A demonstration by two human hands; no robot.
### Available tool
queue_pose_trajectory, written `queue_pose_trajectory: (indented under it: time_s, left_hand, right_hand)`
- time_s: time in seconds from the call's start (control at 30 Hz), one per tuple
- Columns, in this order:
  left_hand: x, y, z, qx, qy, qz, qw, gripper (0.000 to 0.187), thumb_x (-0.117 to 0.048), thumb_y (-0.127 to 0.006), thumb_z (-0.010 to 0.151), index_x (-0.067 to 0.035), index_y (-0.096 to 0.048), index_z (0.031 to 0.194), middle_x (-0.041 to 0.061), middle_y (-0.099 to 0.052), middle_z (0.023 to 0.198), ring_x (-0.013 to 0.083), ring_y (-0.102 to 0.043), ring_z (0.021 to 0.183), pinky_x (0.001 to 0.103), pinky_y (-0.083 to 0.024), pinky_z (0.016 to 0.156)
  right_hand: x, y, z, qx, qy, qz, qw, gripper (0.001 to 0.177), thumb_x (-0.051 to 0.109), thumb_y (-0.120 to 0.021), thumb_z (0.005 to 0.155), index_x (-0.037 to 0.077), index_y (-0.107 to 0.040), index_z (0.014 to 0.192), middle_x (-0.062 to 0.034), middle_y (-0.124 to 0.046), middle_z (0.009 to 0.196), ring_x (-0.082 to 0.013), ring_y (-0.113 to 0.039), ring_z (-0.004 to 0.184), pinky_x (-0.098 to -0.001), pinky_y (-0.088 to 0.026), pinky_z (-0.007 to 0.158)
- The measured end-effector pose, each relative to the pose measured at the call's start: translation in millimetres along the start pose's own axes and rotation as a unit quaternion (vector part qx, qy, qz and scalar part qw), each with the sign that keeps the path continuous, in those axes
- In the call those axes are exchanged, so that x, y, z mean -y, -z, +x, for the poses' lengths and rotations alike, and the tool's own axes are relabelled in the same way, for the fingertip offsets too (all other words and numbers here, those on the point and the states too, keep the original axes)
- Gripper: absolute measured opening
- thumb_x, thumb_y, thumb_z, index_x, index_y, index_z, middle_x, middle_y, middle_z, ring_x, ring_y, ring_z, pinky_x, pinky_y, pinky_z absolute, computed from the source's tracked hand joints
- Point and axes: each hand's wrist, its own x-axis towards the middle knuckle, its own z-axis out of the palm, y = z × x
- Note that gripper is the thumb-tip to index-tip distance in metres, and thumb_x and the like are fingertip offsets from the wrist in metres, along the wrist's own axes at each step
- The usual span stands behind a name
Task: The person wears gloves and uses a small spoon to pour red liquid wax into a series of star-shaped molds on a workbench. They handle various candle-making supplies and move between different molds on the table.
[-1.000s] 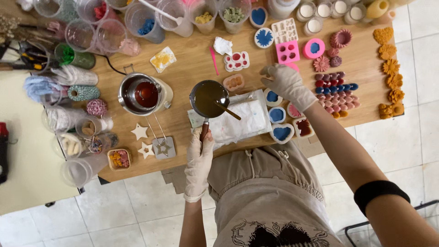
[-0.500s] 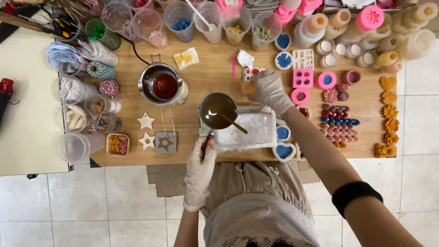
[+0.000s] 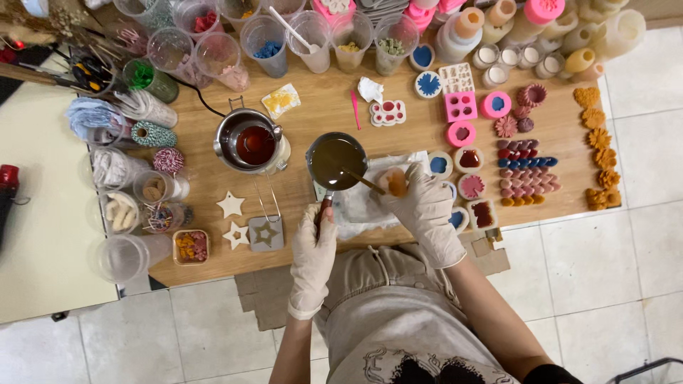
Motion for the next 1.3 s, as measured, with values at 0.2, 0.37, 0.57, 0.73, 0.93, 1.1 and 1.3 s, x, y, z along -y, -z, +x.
queue_pose_trajectory:
  time_s: [0.2,0.37,0.57,0.73,0.93,1.1,1.3]
  left_hand:
    - [9.4,0.1,-1.8,0.006,-0.033,0.018,0.999,0.027,-0.030,-0.056,0.104,-0.005,-0.065,0.109,-0.003,-0.055,0.071,0.0063,-0.051,0.064,0.026,-0.043,0.056]
    - [36.4,-2.2,29.1,0.025,0.028,-0.051,0.998,0.028,-0.033,-0.056,0.103,-0.009,-0.064,0.114,-0.004,-0.054,0.073,0.0073,-0.051,0.065,0.028,-0.042,0.055]
    - [69.9,-9.8,115.6,0.024,-0.063,-0.026,0.997,0.032,-0.035,-0.056,0.107,-0.004,-0.061,0.099,-0.001,-0.056,0.074,0.0098,-0.051,0.067,0.030,-0.044,0.060]
    - [108.8,-26.6,190.5,-0.002,-0.071,0.024,0.997,0.036,-0.038,-0.055,0.104,-0.004,-0.061,0.099,0.004,-0.061,0.074,0.0144,-0.055,0.068,0.035,-0.047,0.064]
    - [182.8,-51.7,260.2,-0.045,-0.049,0.076,0.995,0.037,-0.042,-0.054,0.101,-0.008,-0.067,0.109,0.005,-0.069,0.075,0.0170,-0.063,0.067,0.035,-0.049,0.064]
    - [205.0,-52.8,278.8,-0.046,-0.060,0.033,0.997,0.037,-0.042,-0.056,0.101,-0.007,-0.066,0.109,0.009,-0.069,0.078,0.0220,-0.064,0.070,0.039,-0.050,0.066]
    - [184.6,-55.0,263.8,-0.094,-0.078,0.181,0.976,0.039,-0.041,-0.059,0.100,-0.004,-0.065,0.110,0.018,-0.071,0.095,0.0320,-0.066,0.087,0.049,-0.051,0.078]
  right_hand:
    - [-2.2,13.1,-8.8,0.060,-0.018,0.058,0.996,0.072,0.057,-0.086,0.076,0.007,-0.057,0.119,-0.0172,-0.067,0.082,-0.0365,-0.067,0.071,-0.0497,-0.051,0.062]
    - [-13.8,30.5,-29.0,-0.024,0.031,0.109,0.993,0.067,0.033,-0.079,0.087,0.002,-0.053,0.139,-0.0182,-0.065,0.106,-0.0364,-0.065,0.095,-0.0463,-0.052,0.077]
    - [-44.1,45.0,-49.1,-0.089,0.053,0.116,0.988,0.053,0.026,-0.077,0.092,0.003,-0.055,0.136,-0.0172,-0.066,0.108,-0.0337,-0.065,0.095,-0.0442,-0.052,0.084]
    - [-71.0,43.6,-57.4,-0.069,0.044,0.153,0.985,0.050,0.022,-0.075,0.091,0.003,-0.057,0.134,-0.0187,-0.066,0.109,-0.0334,-0.065,0.095,-0.0416,-0.052,0.079]
    - [-88.7,48.4,-58.7,-0.071,0.052,0.124,0.988,0.049,0.020,-0.075,0.091,0.004,-0.057,0.134,-0.0153,-0.065,0.104,-0.0285,-0.063,0.084,-0.0389,-0.051,0.073]
    - [-88.9,51.0,-49.8,-0.040,0.016,0.154,0.987,0.049,0.020,-0.076,0.090,0.005,-0.059,0.133,-0.0126,-0.065,0.100,-0.0220,-0.063,0.075,-0.0348,-0.051,0.066]
    - [-77.9,53.6,-39.5,-0.014,0.000,0.147,0.989,0.050,0.020,-0.077,0.089,0.005,-0.060,0.134,-0.0129,-0.066,0.102,-0.0247,-0.058,0.066,-0.0364,-0.049,0.063]
